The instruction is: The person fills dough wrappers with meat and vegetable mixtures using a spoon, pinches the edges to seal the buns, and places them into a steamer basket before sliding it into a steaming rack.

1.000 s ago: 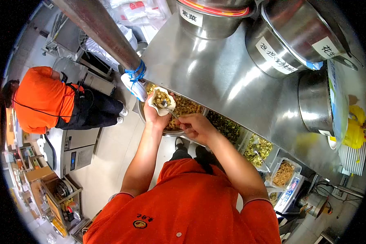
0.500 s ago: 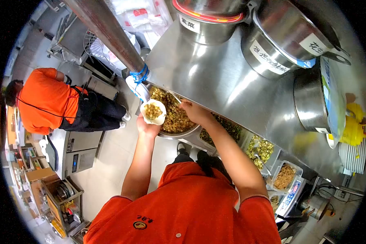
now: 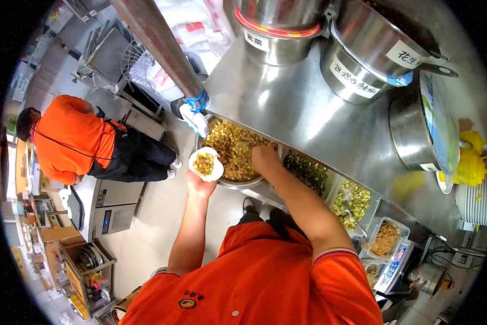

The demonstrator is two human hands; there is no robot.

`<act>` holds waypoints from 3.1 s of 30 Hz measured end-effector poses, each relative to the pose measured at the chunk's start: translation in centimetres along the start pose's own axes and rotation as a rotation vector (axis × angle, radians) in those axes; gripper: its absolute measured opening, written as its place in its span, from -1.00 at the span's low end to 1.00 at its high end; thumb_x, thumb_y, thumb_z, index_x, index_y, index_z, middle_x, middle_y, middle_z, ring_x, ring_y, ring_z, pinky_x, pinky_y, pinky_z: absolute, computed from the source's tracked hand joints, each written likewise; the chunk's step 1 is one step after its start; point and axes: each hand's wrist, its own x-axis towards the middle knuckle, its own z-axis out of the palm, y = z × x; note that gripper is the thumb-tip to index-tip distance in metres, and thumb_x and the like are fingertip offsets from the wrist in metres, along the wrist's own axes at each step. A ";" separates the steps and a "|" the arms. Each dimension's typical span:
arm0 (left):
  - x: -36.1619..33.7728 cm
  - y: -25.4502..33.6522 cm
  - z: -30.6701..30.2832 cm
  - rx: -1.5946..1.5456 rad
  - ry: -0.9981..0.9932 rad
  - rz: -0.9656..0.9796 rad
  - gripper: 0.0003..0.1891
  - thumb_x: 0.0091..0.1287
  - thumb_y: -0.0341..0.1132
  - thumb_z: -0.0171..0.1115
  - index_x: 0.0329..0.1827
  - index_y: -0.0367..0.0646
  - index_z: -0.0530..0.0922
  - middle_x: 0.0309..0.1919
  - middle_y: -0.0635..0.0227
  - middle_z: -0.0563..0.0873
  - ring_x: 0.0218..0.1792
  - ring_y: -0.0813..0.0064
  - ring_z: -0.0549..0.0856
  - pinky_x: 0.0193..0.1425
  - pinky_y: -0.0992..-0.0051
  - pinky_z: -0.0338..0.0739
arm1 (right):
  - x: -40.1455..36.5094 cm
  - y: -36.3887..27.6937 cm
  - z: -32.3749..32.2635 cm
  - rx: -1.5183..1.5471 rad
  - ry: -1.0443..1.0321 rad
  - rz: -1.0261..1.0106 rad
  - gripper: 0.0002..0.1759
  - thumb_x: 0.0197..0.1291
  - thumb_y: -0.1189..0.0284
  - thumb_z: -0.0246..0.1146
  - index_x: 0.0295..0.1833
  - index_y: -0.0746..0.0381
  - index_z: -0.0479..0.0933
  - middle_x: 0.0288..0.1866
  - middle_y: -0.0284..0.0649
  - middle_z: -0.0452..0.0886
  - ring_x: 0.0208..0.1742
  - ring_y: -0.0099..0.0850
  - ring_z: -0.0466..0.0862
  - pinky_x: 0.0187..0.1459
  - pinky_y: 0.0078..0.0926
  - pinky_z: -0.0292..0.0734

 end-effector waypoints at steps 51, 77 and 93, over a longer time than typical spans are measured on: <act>4.8 -4.4 6.5 0.013 0.002 -0.057 -0.54 0.64 0.05 -0.03 0.18 -0.12 0.64 0.04 0.24 0.80 0.03 0.22 0.77 0.17 0.17 0.67 | -6.8 -2.4 -9.2 1.693 -0.549 0.528 -0.76 0.55 0.42 0.18 0.02 0.41 0.62 -0.50 -0.43 0.49 -0.63 -0.72 0.23 -0.63 -0.70 0.01; 2.9 -1.1 2.6 0.067 0.169 -0.040 -0.49 0.60 -0.07 -0.20 0.32 -0.18 0.58 0.25 0.15 0.72 0.25 0.13 0.69 0.42 0.07 0.55 | -0.3 0.7 0.9 0.108 0.001 0.045 -0.74 0.34 0.47 0.24 -0.23 0.48 0.71 -0.39 0.23 0.70 -0.31 -0.01 0.79 -0.21 -0.18 0.66; 4.3 -2.9 2.9 -0.155 0.047 -0.043 -0.49 0.62 -0.09 -0.19 0.39 -0.19 0.52 0.23 0.08 0.71 0.25 0.06 0.68 0.44 0.02 0.53 | -8.5 -5.4 -7.3 0.464 0.462 -0.323 -0.78 0.49 0.52 0.22 0.09 0.41 0.67 -0.27 0.06 0.73 -0.30 0.12 0.71 -0.18 -0.08 0.62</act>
